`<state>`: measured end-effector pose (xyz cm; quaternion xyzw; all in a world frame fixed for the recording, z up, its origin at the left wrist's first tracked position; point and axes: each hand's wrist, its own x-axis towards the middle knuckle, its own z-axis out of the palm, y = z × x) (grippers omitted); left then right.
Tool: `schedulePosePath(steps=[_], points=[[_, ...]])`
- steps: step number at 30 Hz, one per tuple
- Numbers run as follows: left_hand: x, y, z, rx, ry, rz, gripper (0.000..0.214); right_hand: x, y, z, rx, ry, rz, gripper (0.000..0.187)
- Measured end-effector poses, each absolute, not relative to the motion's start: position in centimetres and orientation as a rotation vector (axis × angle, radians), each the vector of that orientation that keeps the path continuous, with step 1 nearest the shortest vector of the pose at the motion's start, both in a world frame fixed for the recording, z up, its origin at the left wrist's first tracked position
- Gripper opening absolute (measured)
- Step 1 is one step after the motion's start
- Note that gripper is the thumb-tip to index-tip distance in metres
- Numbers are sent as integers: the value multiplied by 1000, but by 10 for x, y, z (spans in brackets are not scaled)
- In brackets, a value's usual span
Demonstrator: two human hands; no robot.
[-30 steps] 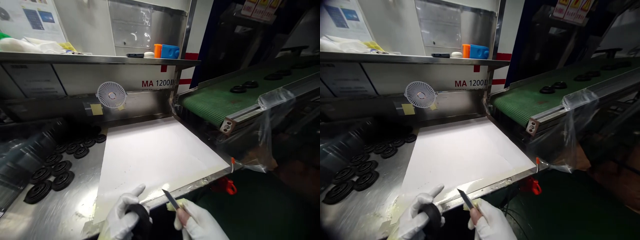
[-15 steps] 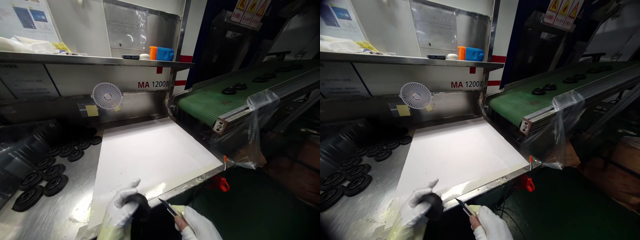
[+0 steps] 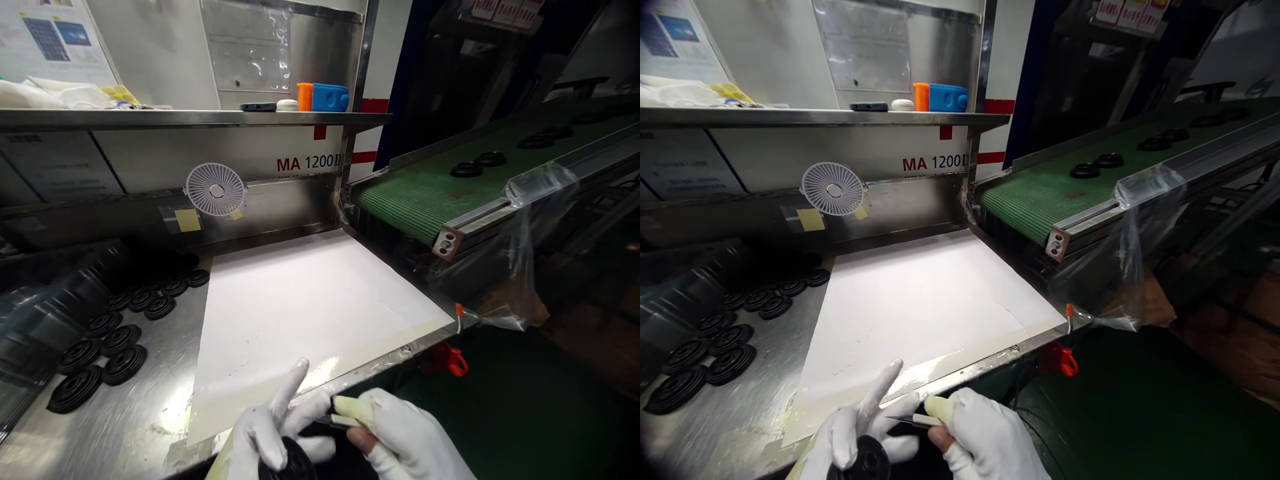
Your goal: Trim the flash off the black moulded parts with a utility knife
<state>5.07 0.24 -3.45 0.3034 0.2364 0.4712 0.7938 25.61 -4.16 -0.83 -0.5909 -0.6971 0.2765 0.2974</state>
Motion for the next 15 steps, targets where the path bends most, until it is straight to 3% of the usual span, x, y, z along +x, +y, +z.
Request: schedulePosePath(steps=[4,8,11,13,15], points=[[57,1,-33,744,559,1155,36,241,-36,15,-1483,-1535,1110,39],[52,3,-26,893,674,928,26,207,-24,14,-1200,-1226,1503,47],[49,3,-25,958,684,804,40,198,-12,2,-1066,-1083,1685,48],[47,3,-31,1046,625,897,25,214,-3,-3,-1175,-1014,1487,44],[46,4,-40,1140,545,1030,21,242,4,-2,-1407,-955,949,39]])
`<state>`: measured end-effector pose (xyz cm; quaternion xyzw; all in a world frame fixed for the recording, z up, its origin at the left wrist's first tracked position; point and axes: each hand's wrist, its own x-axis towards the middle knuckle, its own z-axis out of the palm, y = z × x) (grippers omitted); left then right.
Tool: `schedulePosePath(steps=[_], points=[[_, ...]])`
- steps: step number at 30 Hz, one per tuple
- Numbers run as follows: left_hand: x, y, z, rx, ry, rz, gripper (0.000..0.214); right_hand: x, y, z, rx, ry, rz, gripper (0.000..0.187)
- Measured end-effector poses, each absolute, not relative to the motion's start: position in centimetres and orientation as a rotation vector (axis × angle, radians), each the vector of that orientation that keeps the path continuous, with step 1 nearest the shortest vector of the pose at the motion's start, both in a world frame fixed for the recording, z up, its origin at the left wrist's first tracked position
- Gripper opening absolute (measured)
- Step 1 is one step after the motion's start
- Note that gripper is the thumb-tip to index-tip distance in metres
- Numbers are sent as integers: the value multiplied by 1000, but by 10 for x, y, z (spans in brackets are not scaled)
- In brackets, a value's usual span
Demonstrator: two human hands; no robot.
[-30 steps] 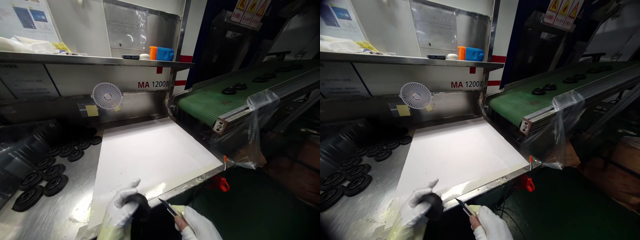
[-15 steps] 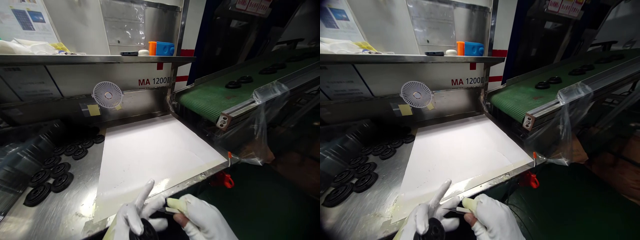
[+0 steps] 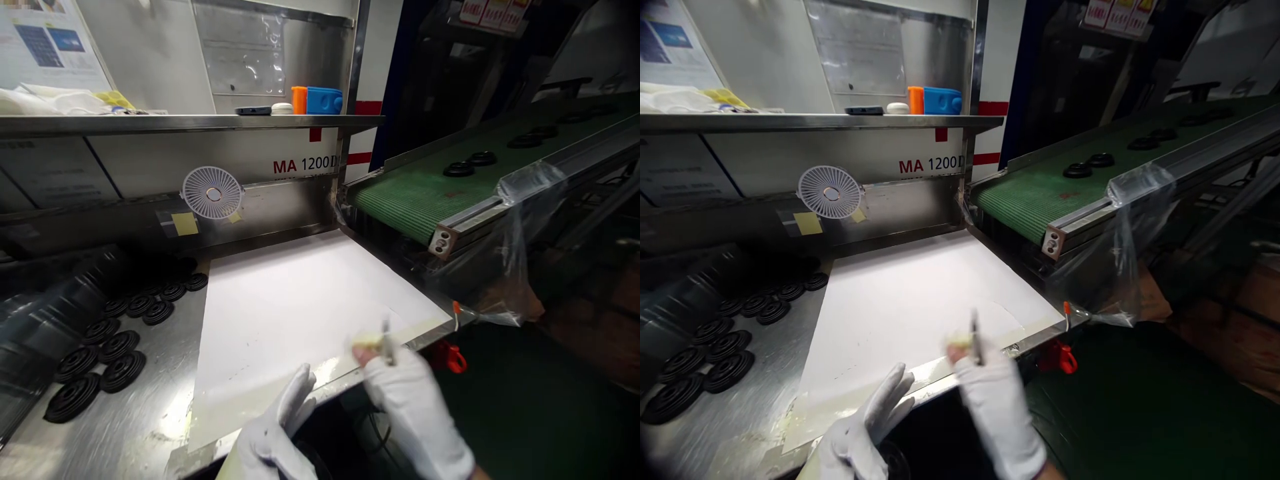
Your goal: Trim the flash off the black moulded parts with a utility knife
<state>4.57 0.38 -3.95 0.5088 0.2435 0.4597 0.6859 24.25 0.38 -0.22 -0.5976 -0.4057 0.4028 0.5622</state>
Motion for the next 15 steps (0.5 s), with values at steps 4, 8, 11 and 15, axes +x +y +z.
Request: schedulePosePath(steps=[4,8,11,15], points=[[42,9,-53,1167,543,1018,22,285,10,9,-1677,-1038,531,45],[46,14,-55,1115,650,834,14,256,3,19,-1308,-1302,1359,22],[57,14,-54,1068,644,783,13,217,-2,21,-1156,-1351,1687,10],[67,14,-56,1012,627,779,18,196,-1,21,-1354,-1431,1654,9]])
